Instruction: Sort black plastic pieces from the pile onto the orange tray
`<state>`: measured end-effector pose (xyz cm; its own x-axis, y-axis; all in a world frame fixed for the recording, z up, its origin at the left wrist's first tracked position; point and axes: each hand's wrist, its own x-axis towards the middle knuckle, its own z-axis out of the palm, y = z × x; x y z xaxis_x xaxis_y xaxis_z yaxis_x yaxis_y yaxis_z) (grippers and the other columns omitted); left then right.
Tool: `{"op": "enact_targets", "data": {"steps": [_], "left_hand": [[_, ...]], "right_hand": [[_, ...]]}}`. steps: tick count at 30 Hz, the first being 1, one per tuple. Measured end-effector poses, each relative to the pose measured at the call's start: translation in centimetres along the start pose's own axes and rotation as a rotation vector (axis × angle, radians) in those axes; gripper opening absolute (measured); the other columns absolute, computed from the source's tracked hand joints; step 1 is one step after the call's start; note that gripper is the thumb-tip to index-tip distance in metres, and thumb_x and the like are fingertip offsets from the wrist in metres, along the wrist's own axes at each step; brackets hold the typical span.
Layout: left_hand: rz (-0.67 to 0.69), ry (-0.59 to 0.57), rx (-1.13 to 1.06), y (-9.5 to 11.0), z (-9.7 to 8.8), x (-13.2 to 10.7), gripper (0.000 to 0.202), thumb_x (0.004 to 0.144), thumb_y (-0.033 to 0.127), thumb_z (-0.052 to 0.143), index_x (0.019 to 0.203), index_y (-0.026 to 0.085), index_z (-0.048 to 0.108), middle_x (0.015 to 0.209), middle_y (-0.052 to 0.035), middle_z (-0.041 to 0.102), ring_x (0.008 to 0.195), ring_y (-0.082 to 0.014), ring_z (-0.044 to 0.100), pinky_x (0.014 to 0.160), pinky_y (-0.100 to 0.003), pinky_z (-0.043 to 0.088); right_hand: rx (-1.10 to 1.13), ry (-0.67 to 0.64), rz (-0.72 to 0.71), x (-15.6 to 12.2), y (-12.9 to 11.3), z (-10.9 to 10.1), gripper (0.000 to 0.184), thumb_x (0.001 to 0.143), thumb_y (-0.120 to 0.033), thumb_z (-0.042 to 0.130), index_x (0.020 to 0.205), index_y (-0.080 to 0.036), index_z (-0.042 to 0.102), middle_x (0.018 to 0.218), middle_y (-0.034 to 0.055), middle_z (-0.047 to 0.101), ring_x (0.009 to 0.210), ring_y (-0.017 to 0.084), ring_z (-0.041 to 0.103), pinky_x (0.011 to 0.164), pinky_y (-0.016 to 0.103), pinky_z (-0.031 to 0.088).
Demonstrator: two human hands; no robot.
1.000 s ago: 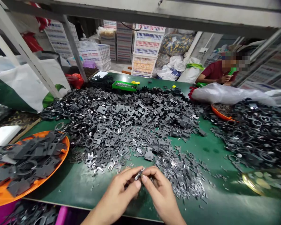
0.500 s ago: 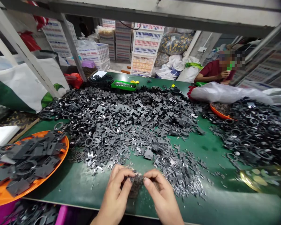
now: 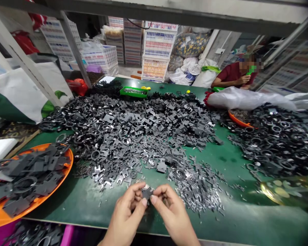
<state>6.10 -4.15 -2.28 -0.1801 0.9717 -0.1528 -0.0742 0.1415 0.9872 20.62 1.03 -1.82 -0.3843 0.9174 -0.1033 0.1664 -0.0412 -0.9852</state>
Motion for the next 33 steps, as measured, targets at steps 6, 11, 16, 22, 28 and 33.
{"op": "enact_targets", "data": {"steps": [6,11,16,22,28,33], "left_hand": [[-0.029,-0.084,0.024,0.3,-0.5,-0.4,0.026,0.086,0.031,0.054,0.109,0.020,0.057,0.077,0.0003,0.056,0.070,-0.0130,0.057,0.067,-0.023,0.047],[0.081,-0.296,0.277,2.0,-1.6,2.0,0.026,0.086,0.025,0.053,0.111,0.021,0.058,0.085,-0.0016,0.062,0.074,-0.0131,0.059,0.068,-0.022,0.049],[0.384,-0.073,0.964,3.0,-2.2,9.5,0.028,0.087,0.011,0.042,0.102,0.022,0.064,0.097,-0.0057,0.057,0.094,-0.0212,0.052,0.083,-0.035,0.043],[0.416,-0.018,1.043,2.4,-1.6,14.3,0.010,0.081,0.013,0.056,0.079,0.019,0.063,0.090,-0.0057,0.057,0.094,-0.0248,0.049,0.086,-0.041,0.038],[0.411,-0.033,0.916,3.6,-1.8,11.0,0.014,0.091,0.025,0.047,0.093,0.020,0.060,0.093,-0.0027,0.063,0.091,-0.0191,0.056,0.083,-0.033,0.043],[0.360,-0.111,0.631,3.5,-1.3,5.8,0.020,0.092,0.029,0.047,0.098,0.023,0.065,0.094,-0.0030,0.068,0.089,-0.0168,0.062,0.078,-0.027,0.048]], "right_hand": [[-0.121,-0.086,0.005,0.1,-0.2,-0.6,0.020,0.086,-0.037,0.054,0.094,-0.019,0.056,0.078,0.0008,0.059,0.073,0.016,0.054,0.069,0.026,0.043],[-0.338,-0.160,-0.107,0.4,-0.9,-2.2,0.026,0.090,-0.038,0.050,0.074,-0.019,0.058,0.072,0.0008,0.057,0.072,0.016,0.054,0.067,0.026,0.040],[-0.409,-0.002,-0.164,1.0,-0.8,-3.0,0.026,0.090,-0.038,0.049,0.072,-0.020,0.057,0.071,0.0016,0.059,0.070,0.017,0.056,0.068,0.027,0.041],[-0.379,0.064,-0.169,1.0,0.2,-3.4,0.024,0.088,-0.037,0.051,0.073,-0.020,0.058,0.071,0.0019,0.059,0.070,0.018,0.057,0.066,0.026,0.043],[-0.241,0.171,-0.115,2.1,0.3,-3.8,0.026,0.086,-0.042,0.054,0.075,-0.019,0.058,0.069,0.0005,0.055,0.066,0.016,0.053,0.062,0.024,0.043],[-0.182,0.150,-0.122,2.9,-0.9,-2.5,0.027,0.087,-0.043,0.053,0.075,-0.018,0.058,0.070,0.0004,0.057,0.068,0.016,0.053,0.065,0.024,0.043]]}}
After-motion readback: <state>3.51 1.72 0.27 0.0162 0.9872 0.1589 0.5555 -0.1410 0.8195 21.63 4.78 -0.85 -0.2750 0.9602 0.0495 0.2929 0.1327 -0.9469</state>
